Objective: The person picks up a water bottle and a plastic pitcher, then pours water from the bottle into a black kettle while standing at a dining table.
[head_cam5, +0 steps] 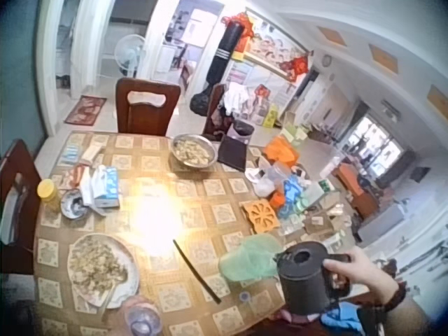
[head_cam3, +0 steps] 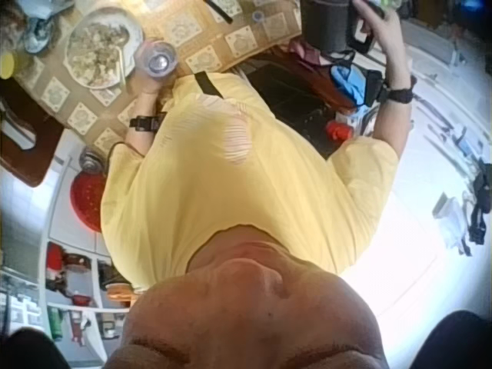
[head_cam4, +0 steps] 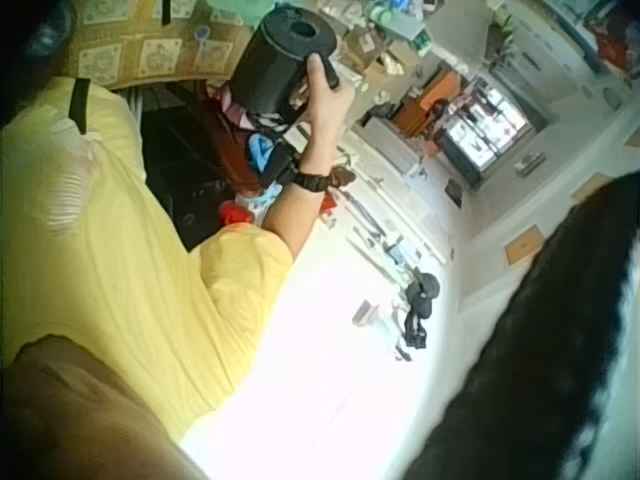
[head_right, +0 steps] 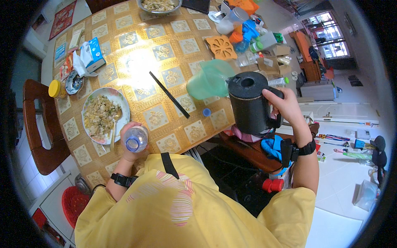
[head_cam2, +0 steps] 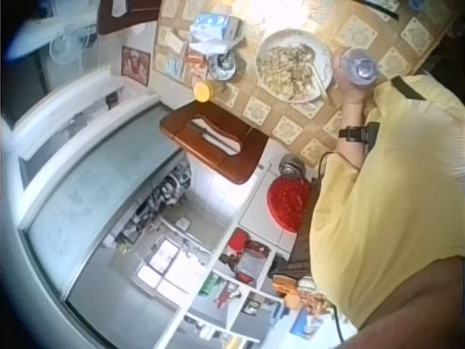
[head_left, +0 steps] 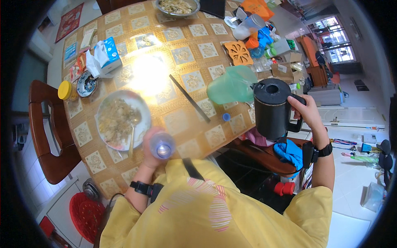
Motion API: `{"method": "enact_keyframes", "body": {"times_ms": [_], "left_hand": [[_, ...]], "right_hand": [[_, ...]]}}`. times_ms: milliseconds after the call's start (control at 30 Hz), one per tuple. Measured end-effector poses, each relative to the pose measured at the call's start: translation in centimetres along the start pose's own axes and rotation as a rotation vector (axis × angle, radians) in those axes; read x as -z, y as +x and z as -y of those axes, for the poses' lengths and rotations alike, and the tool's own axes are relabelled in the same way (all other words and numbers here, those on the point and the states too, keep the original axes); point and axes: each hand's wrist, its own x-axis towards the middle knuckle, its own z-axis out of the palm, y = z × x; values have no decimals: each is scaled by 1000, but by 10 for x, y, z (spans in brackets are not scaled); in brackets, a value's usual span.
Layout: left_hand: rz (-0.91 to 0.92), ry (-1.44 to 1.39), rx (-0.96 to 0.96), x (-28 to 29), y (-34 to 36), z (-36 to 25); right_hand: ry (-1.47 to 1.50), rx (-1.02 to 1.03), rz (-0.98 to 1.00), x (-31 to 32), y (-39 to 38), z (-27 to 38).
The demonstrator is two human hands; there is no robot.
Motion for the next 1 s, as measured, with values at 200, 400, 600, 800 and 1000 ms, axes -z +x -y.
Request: {"method": "enact_keyframes", "body": {"times_ms": [200, 400, 600, 800, 1000], "left_hand": [[11, 41, -47, 1, -1, 3], [14, 30, -36, 2, 0, 0], [112, 129, -102, 8, -10, 20], [-6, -17, -37, 4, -12, 18], [3, 20, -38, 5, -12, 17]], "right_hand": [[-10, -36, 3, 1, 0, 6], [-43, -41, 9, 0, 0, 12], [-8, -47, 7, 0, -1, 10], [14, -19, 7, -2, -2, 9], [52, 21, -4, -2, -3, -4]]}}
